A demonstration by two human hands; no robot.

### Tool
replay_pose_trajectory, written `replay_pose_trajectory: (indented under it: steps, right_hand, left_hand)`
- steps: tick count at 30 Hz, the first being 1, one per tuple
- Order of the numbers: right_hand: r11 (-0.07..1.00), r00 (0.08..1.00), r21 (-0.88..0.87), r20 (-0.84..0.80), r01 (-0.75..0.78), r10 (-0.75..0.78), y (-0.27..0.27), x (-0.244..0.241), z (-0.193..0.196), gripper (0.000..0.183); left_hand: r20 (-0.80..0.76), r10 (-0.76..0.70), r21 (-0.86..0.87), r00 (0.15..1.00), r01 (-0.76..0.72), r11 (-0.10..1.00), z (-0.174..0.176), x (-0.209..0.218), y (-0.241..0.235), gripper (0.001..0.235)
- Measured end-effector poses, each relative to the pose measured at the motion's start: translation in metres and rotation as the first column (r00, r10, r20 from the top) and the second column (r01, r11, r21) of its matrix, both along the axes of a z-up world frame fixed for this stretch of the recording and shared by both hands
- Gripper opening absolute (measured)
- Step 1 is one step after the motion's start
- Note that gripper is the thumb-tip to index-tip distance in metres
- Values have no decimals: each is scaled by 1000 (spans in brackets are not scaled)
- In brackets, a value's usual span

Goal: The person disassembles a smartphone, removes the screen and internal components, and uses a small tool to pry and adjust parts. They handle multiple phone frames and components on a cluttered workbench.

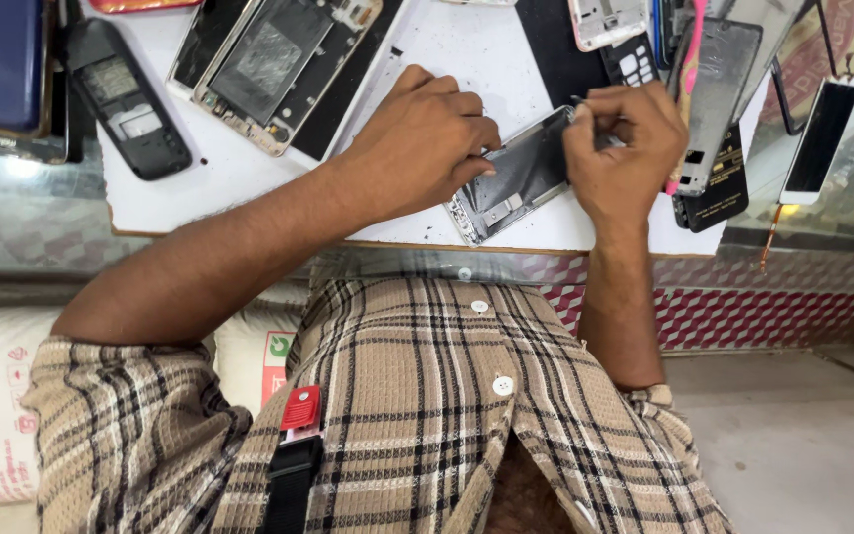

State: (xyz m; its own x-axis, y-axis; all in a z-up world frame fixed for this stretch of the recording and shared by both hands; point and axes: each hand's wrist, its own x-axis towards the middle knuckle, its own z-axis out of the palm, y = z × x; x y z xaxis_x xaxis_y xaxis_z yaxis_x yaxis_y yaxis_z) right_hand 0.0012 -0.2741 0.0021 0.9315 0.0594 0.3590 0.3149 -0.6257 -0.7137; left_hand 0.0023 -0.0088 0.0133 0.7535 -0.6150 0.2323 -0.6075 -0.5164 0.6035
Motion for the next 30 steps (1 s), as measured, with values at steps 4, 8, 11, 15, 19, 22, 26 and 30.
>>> replay_pose_trajectory:
  steps: [4, 8, 11, 15, 19, 22, 26, 30]
  right_hand:
    - [991, 987, -76, 128, 108, -98, -19, -6, -9, 10]
    - [988, 989, 112, 92, 103, -113, -15, -9, -6, 9]
    - [963, 997, 268, 64, 26, -44, -7, -13, -5, 11]
    - [978, 997, 209, 75, -13, -2, 0, -14, -1, 10]
    - [990, 991, 142, 137, -13, -7, -1, -13, -4, 6]
    - [997, 983, 75, 179, 28, -41, -3, -13, -7, 4]
    - [999, 982, 43, 186, 16, -23, -3, -17, -7, 7]
    - [1000, 983, 12, 185, 17, -19, 2, -17, -4, 8]
  left_hand:
    - [35, -7, -21, 999, 8, 1000, -1, 1, 4, 21]
    - [114, 64, -9, 991, -64, 998, -3, 1, 10, 13]
    - [125, 97, -42, 987, -92, 995, -12, 6, 10, 10]
    - [168, 99, -157, 981, -73, 985, -13, 5, 10, 19]
    - [180, -12, -169, 984, 42, 985, -3, -2, 16, 52]
    - [190, -84, -76, 978, 100, 992, 3, -8, 18, 76]
    - [204, -130, 1, 970, 133, 991, 5, -15, 18, 90]
    - [195, -128, 50, 972, 121, 991, 8, -17, 16, 81]
